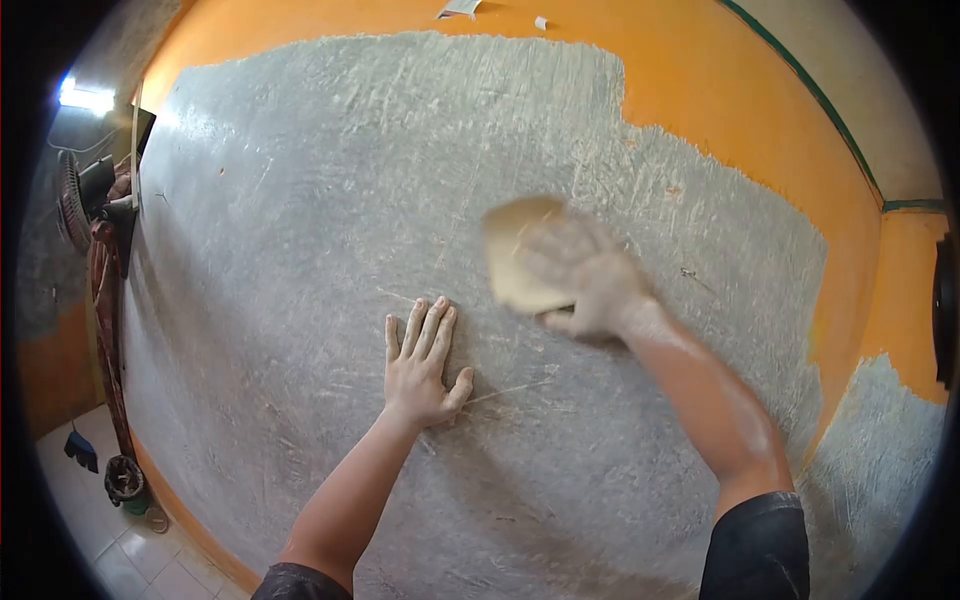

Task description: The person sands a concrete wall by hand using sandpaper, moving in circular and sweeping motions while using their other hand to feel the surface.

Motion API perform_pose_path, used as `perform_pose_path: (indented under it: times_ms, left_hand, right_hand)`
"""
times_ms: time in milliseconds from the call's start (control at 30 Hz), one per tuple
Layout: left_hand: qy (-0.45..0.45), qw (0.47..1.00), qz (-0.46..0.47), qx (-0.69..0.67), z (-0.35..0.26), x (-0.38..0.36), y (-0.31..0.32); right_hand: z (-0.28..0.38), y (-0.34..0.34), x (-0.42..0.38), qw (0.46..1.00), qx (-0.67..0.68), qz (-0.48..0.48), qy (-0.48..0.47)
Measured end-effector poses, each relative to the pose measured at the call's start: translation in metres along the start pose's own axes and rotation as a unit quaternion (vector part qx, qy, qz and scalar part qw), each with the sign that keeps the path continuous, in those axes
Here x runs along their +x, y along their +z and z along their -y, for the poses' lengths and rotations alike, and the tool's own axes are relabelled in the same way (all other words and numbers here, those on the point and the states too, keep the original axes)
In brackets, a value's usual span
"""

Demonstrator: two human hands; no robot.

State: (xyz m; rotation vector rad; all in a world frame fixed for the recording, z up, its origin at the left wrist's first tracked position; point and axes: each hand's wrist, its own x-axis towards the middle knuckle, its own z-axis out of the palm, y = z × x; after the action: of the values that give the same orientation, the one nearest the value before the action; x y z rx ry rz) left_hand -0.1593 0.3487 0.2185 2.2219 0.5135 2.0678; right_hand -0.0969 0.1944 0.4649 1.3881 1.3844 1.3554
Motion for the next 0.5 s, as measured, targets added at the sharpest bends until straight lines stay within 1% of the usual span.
perform_pose_path:
  times_ms: [33,67,100,133,233,267,300,333,367,400,433,467,500]
  left_hand:
    - [-0.002,1.000,0.001,0.001,0.000,0.000,0.000]
    - [-0.003,1.000,0.004,0.001,0.000,0.000,0.000]
    - [-0.003,1.000,0.006,0.010,0.000,-0.001,0.001]
    - [-0.002,1.000,0.005,0.009,0.000,-0.001,0.001]
    - [0.000,1.000,0.008,0.007,0.000,-0.003,0.001]
    - [0.000,1.000,0.010,0.006,0.001,-0.003,0.001]
    - [-0.001,1.000,0.009,0.005,0.002,-0.001,0.000]
    - [0.001,1.000,0.006,0.005,0.003,-0.001,0.000]
    - [0.005,1.000,0.006,0.003,0.003,-0.002,-0.001]
    - [0.008,1.000,0.002,0.002,0.004,-0.002,-0.001]
    - [0.005,1.000,0.004,0.005,0.004,-0.003,-0.001]
    - [0.000,1.000,0.006,0.009,0.004,-0.003,0.000]
    - [-0.003,1.000,0.009,0.012,0.004,-0.003,0.000]
  right_hand:
    - [-0.010,-0.011,0.000,0.989,0.003,-0.010,0.145]
    - [-0.030,-0.004,0.009,0.970,0.050,-0.066,0.228]
    - [-0.054,0.010,0.021,0.938,0.097,-0.119,0.310]
    - [-0.065,0.018,0.026,0.895,0.144,-0.169,0.388]
    - [-0.008,-0.026,0.029,0.949,0.026,-0.022,0.314]
    - [0.000,-0.022,0.024,0.977,0.035,-0.031,0.207]
    - [0.005,-0.013,0.023,0.994,0.040,-0.041,0.097]
    - [0.006,-0.002,0.024,0.998,0.045,-0.049,-0.016]
    - [-0.009,0.017,0.030,0.992,0.045,-0.110,0.043]
    - [-0.031,0.015,0.033,0.975,0.073,-0.132,0.163]
    - [-0.053,0.010,0.036,0.943,0.098,-0.153,0.280]
    - [-0.065,0.004,0.036,0.896,0.122,-0.170,0.392]
    - [-0.057,-0.006,0.035,0.901,0.119,-0.162,0.385]
